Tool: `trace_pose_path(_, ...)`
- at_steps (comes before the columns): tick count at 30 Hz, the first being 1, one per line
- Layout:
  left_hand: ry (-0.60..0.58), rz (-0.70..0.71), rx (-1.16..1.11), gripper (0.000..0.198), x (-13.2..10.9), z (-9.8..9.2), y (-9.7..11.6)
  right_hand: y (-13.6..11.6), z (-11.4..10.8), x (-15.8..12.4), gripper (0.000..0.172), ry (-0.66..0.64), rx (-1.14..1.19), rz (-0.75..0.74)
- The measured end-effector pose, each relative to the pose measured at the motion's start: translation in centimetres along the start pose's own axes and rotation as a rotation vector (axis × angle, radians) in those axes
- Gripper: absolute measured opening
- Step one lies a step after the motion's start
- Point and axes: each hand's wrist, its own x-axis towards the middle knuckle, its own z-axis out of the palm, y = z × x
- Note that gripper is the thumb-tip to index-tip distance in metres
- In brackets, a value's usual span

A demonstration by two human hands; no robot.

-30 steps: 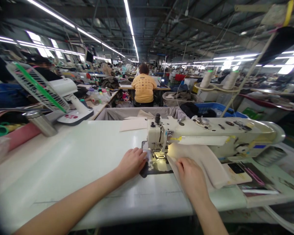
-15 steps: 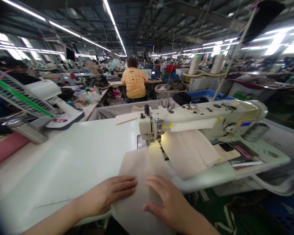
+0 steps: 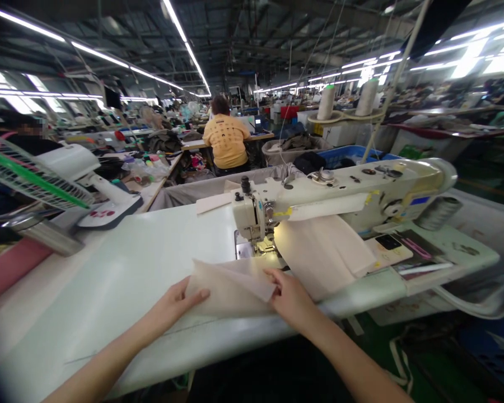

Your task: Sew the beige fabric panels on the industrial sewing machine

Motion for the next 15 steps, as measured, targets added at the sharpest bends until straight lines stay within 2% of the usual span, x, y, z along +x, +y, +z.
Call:
trace_pose_path(3, 0.147, -0.040, 0.165, 0.049, 1.0, 0.8, 0.2, 0.6, 1.2, 1.0, 0.070, 0.196, 0.093, 0.070)
trace_pose_path(5, 0.223, -0.018, 0.282, 0.044, 1.1, 1.4, 0.0, 0.7, 1.8, 0.9, 0.072, 0.261, 0.117, 0.044)
trace_pose_path(11, 0.359, 0.032, 0.381, 0.035, -0.1, 3.0, -1.1, 0.5, 2.4, 0.4, 0.031, 0.228, -0.004, 0.029)
trace_pose_path(15, 0.450, 0.019, 0.406, 0.039, -0.8, 3.7, -1.3, 0.7, 2.5, 0.8, 0.021, 0.232, -0.046, -0.027)
